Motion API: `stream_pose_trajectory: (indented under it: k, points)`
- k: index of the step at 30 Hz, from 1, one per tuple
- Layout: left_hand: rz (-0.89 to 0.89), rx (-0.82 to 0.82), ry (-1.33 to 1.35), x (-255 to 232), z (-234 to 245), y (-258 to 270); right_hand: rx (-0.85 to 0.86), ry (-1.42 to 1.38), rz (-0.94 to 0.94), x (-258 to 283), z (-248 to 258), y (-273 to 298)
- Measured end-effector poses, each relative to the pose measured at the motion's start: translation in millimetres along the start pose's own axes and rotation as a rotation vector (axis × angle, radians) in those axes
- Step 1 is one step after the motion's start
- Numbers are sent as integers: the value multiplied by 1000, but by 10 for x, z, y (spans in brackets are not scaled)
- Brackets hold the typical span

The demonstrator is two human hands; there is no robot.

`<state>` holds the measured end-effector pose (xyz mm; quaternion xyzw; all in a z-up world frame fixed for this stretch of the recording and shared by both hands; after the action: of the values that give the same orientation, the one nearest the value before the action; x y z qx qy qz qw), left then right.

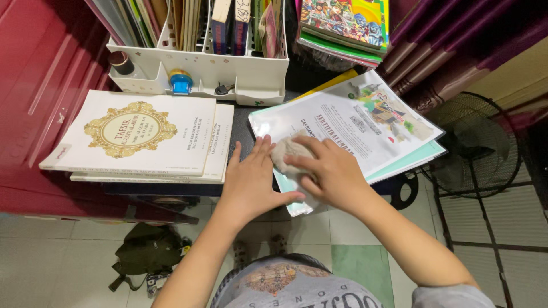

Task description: The person cleans several folders and documents by wiping them with a cloth, then places them into a vertical file organizer one at a time.

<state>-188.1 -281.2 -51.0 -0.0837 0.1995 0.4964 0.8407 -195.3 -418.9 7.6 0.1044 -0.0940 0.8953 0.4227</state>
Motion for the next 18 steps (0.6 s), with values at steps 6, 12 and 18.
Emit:
stream_pose_trajectory:
  k: [6, 12, 18]
  points:
    - [-11, 13, -12, -10, 28, 9, 88, 20, 47, 227, 90, 491]
    - [-41, -26, -55, -25, 17, 24, 52, 15, 33, 120, -45, 88]
    - [-3, -15, -28, 13, -16, 33, 175, -185, 126, 93, 88, 196]
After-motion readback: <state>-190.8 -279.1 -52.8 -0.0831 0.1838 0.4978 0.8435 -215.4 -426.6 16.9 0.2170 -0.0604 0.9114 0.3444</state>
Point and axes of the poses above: each hand's wrist, its own y-axis away from the middle knuckle, its own z-axis out of the back of the hand, x = y × z, the point moved 7 cm from there along -y, towards the middle knuckle, and after that the axes turned 11 degrees about x, right-handed, at the moved point
